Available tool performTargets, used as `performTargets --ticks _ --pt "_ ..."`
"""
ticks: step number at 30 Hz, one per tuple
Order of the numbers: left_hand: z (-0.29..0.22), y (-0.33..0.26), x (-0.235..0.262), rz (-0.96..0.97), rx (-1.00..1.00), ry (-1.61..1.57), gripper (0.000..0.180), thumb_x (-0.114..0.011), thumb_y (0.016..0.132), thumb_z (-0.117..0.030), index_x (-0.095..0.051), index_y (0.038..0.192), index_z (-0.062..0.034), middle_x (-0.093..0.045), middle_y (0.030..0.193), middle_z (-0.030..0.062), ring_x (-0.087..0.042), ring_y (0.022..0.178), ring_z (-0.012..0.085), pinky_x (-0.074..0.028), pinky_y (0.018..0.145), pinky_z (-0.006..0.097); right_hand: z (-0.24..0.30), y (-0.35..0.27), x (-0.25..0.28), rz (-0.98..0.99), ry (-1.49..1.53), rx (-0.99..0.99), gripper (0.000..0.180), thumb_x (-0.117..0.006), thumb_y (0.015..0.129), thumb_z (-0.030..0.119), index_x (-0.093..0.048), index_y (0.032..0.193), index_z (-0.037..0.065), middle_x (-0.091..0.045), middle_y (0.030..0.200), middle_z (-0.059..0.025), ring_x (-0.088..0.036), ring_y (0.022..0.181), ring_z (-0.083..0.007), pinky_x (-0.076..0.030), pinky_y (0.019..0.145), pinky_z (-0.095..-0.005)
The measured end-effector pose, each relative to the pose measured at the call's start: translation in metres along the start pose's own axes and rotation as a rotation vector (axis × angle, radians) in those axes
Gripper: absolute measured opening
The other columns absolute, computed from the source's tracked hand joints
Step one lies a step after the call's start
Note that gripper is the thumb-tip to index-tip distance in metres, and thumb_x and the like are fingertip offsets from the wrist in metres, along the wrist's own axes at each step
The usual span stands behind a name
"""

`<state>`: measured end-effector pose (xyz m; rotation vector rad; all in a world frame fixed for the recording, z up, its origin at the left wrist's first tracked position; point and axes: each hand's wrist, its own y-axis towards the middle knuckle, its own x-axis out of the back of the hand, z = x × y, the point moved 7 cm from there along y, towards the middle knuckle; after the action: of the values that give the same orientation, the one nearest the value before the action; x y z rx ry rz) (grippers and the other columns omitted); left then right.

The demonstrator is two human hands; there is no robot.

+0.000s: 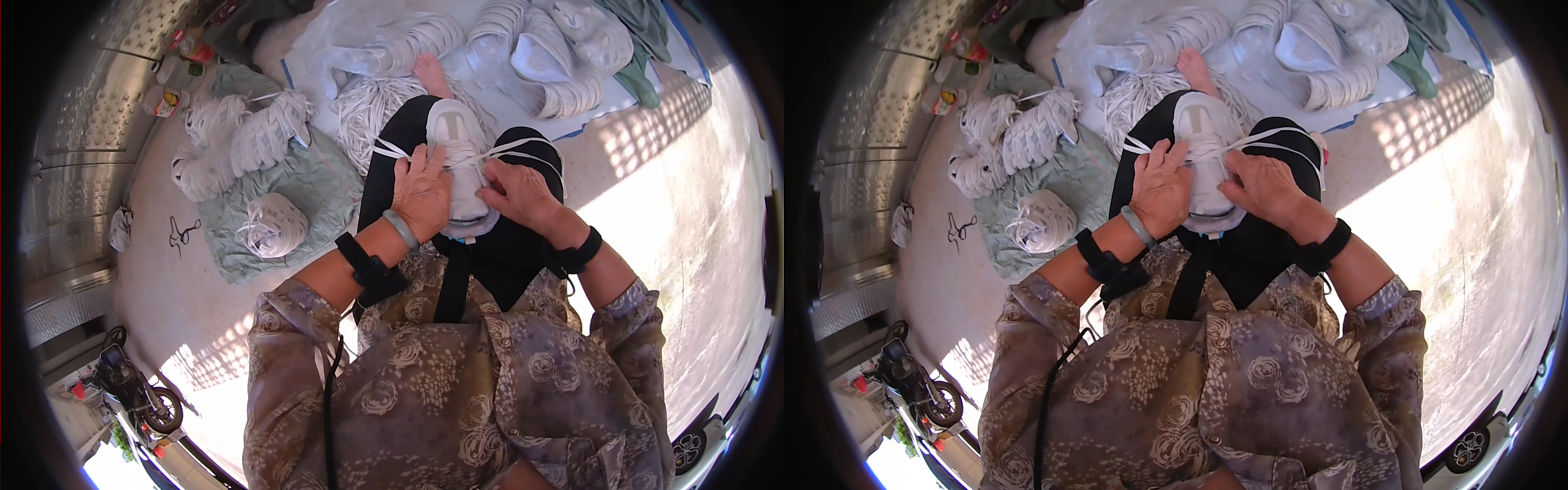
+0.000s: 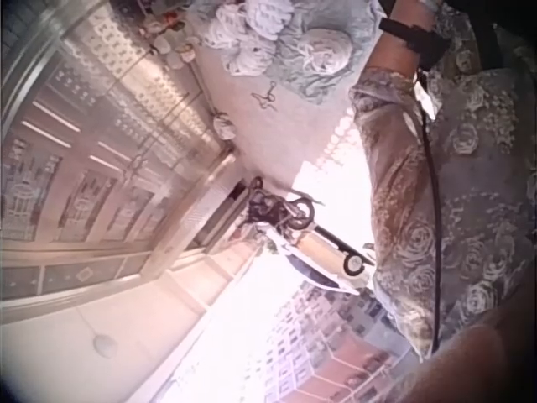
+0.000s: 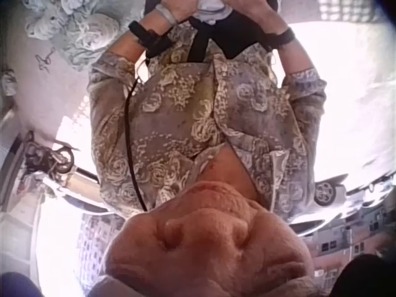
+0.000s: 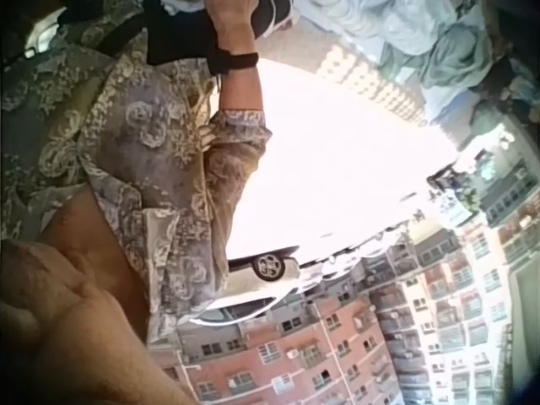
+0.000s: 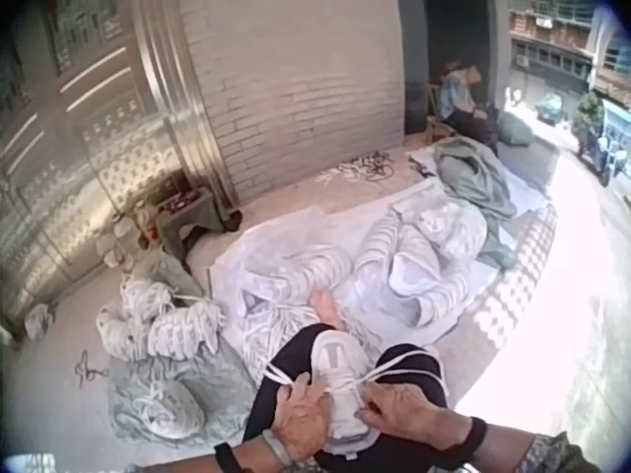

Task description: The recorder is lacing white sneakers as part of a manufacturing or assembly process.

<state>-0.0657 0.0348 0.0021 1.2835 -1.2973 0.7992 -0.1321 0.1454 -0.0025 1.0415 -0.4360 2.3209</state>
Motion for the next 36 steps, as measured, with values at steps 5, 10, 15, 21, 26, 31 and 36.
performTargets --ticks 5,10,15,21,26,31,36 --pt "0.003 0.006 -0.013 0.110 0.084 0.006 0.022 -0.055 0.066 -0.016 -0.063 0.076 0.0023 -0.041 0.121 0.0200 -0.031 0.118 0.0397 -0.026 0.091 0.058 -0.002 -0.002 -0.002 -0.003 0.031 -0.006 0.024 -0.060 0.076 0.021 -0.045 0.083 0.005 -0.055 0.067 -0.0123 -0.056 0.066 -0.0331 -0.042 0.059 -0.0411" --pt "-0.004 0.016 -0.013 0.239 0.078 0.091 0.015 -0.057 0.062 -0.010 -0.062 0.072 0.0004 -0.036 0.127 0.0214 -0.028 0.121 0.0429 -0.021 0.096 0.061 -0.002 -0.005 -0.003 -0.047 0.046 0.009 0.022 -0.059 0.076 0.019 -0.044 0.083 0.004 -0.055 0.068 -0.0130 -0.056 0.066 -0.0335 -0.042 0.059 -0.0411" --pt "-0.007 0.022 -0.006 0.218 -0.039 0.074 0.013 -0.058 0.061 -0.009 -0.062 0.072 -0.0014 -0.034 0.130 0.0202 -0.025 0.123 0.0435 -0.019 0.098 0.061 -0.004 -0.008 -0.001 -0.076 0.061 0.027 0.021 -0.059 0.076 0.018 -0.045 0.083 0.004 -0.055 0.069 -0.0131 -0.056 0.067 -0.0337 -0.043 0.059 -0.0410" --pt "0.004 0.016 -0.009 0.131 -0.006 -0.123 0.012 -0.056 0.065 -0.008 -0.061 0.074 -0.0033 -0.035 0.130 0.0196 -0.027 0.122 0.0425 -0.021 0.099 0.056 -0.006 -0.009 -0.003 -0.099 0.060 0.045 0.021 -0.060 0.075 0.017 -0.045 0.083 0.004 -0.056 0.068 -0.0126 -0.057 0.066 -0.0333 -0.043 0.059 -0.0406" --pt "0.007 0.015 -0.011 0.131 0.024 -0.164 0.013 -0.054 0.066 -0.008 -0.062 0.075 -0.0023 -0.036 0.130 0.0193 -0.029 0.122 0.0413 -0.024 0.098 0.056 -0.006 -0.008 -0.001 -0.085 0.114 0.009 0.021 -0.062 0.074 0.017 -0.045 0.080 0.005 -0.055 0.066 -0.0113 -0.057 0.064 -0.0310 -0.043 0.058 -0.0393" --pt "0.008 0.014 -0.011 0.111 0.016 -0.253 0.016 -0.053 0.067 -0.007 -0.061 0.080 -0.0005 -0.040 0.127 0.0191 -0.032 0.120 0.0390 -0.029 0.095 0.051 0.003 -0.007 0.006 -0.136 0.112 0.019 0.017 -0.061 0.074 0.015 -0.049 0.081 0.005 -0.054 0.071 -0.0104 -0.056 0.067 -0.0303 -0.043 0.059 -0.0390" --pt "0.005 0.019 -0.012 0.011 0.034 -0.302 0.019 -0.053 0.067 -0.006 -0.061 0.083 0.0002 -0.041 0.125 0.0172 -0.035 0.119 0.0350 -0.031 0.094 0.047 0.013 0.004 0.007 -0.280 0.024 0.118 0.012 -0.058 0.074 0.010 -0.052 0.084 0.009 -0.051 0.076 -0.0095 -0.057 0.070 -0.0301 -0.045 0.061 -0.0389"
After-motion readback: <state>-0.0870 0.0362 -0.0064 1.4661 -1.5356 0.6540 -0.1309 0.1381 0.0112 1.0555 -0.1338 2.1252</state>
